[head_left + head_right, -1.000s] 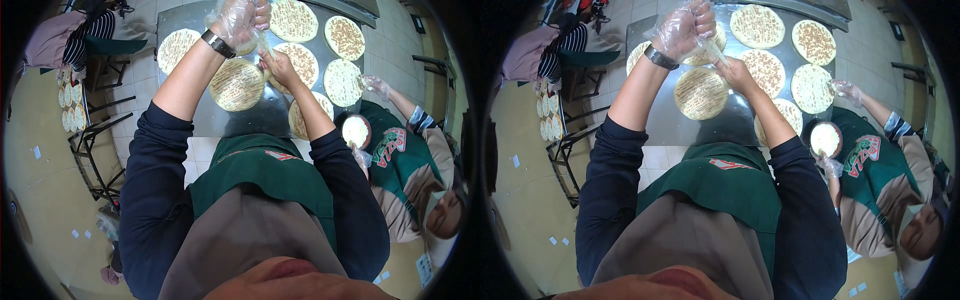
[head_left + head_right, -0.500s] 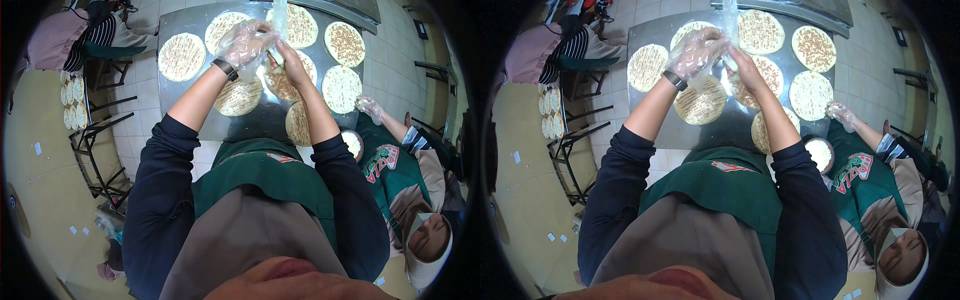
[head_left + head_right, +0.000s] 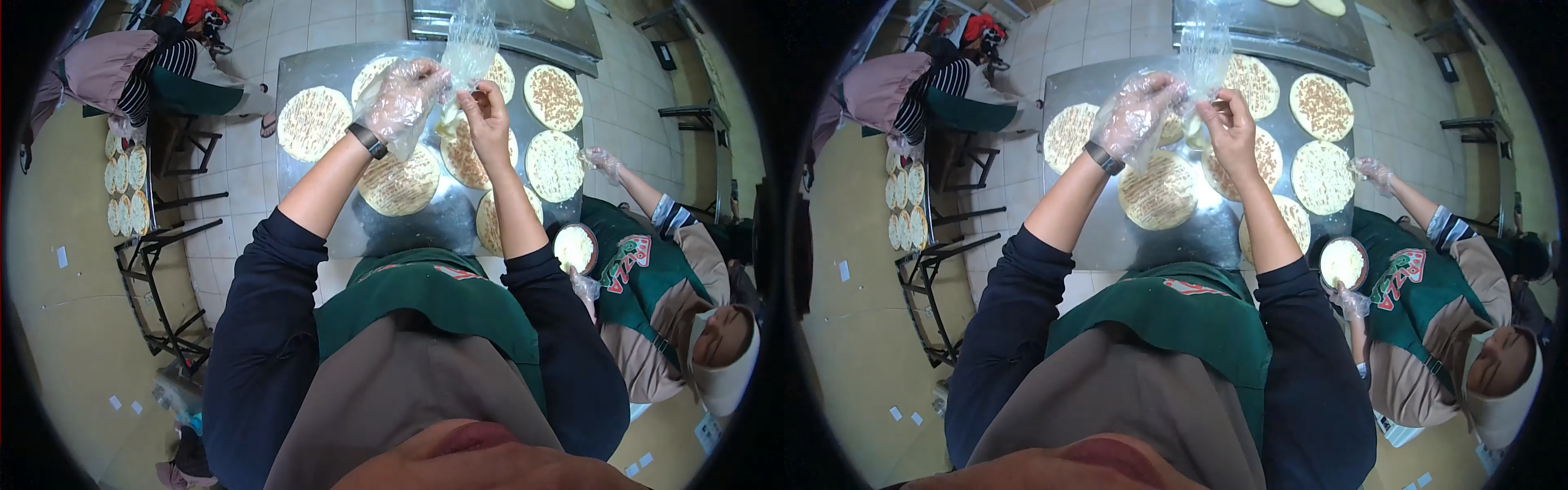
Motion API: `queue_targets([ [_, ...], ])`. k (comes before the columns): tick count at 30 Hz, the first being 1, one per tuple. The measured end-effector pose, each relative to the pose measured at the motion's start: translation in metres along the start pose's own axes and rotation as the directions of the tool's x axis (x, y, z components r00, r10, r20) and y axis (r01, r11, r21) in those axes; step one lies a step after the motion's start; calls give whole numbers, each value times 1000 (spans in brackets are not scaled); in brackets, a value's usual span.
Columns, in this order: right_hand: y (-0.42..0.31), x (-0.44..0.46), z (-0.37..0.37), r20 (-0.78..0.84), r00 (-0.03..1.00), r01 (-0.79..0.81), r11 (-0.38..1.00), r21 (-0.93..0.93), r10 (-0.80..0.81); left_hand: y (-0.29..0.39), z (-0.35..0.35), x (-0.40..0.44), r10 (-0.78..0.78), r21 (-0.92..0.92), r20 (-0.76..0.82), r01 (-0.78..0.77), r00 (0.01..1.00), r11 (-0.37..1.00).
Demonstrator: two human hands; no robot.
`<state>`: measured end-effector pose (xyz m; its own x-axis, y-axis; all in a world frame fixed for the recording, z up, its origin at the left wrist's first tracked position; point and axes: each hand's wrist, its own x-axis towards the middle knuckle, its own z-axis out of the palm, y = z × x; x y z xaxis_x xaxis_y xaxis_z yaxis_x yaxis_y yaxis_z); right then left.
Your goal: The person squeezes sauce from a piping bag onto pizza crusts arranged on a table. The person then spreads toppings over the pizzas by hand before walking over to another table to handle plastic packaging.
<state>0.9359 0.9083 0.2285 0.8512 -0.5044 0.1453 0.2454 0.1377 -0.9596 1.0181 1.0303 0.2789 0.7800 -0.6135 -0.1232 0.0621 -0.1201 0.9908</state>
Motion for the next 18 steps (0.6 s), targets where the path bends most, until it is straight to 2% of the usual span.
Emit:
queue_targets([
  [1,4,2,-8,59,990,141,969,-204,-131,1,-1,-4,26,7,31,-27,999,1000],
  [2,6,4,-14,139,960,280,877,-391,-244,4,-4,-7,51,13,63,-52,997,999],
  [3,-1,6,-11,141,947,322,858,-400,-289,8,-8,-11,51,26,80,-54,995,998],
  [4,-8,4,-8,145,939,343,850,-399,-311,11,-12,-15,74,29,81,-77,994,997],
  [5,-15,0,-6,40,977,214,957,-193,-211,12,-17,-18,84,28,80,-86,993,996],
  [6,-22,-2,-3,-35,996,87,996,38,-86,11,-20,-20,94,28,80,-96,992,995],
  [7,-25,-1,-7,-26,993,116,993,-17,-116,6,-22,-22,77,-128,72,-68,994,989],
  [8,-27,-3,-7,-24,989,146,989,-17,-146,2,-25,-27,107,-124,75,-97,991,987],
  [10,-39,-10,-7,-17,994,106,994,-20,-107,12,-24,-40,131,-70,67,-127,989,989],
  [12,-47,-19,0,-11,994,107,993,52,-107,-14,-19,-32,213,-1,73,-214,974,977],
  [14,-55,-28,4,59,994,96,995,18,-97,-14,-6,-45,234,166,171,-262,957,951],
  [15,-60,-32,4,115,988,106,994,-10,-105,-9,1,-51,225,61,175,-239,958,969],
  [16,-63,-35,3,171,979,115,993,-38,-107,-4,5,-57,248,64,182,-263,952,963],
  [18,-63,-39,-3,206,969,152,987,-55,-138,9,12,-68,92,-109,302,-62,949,992],
])
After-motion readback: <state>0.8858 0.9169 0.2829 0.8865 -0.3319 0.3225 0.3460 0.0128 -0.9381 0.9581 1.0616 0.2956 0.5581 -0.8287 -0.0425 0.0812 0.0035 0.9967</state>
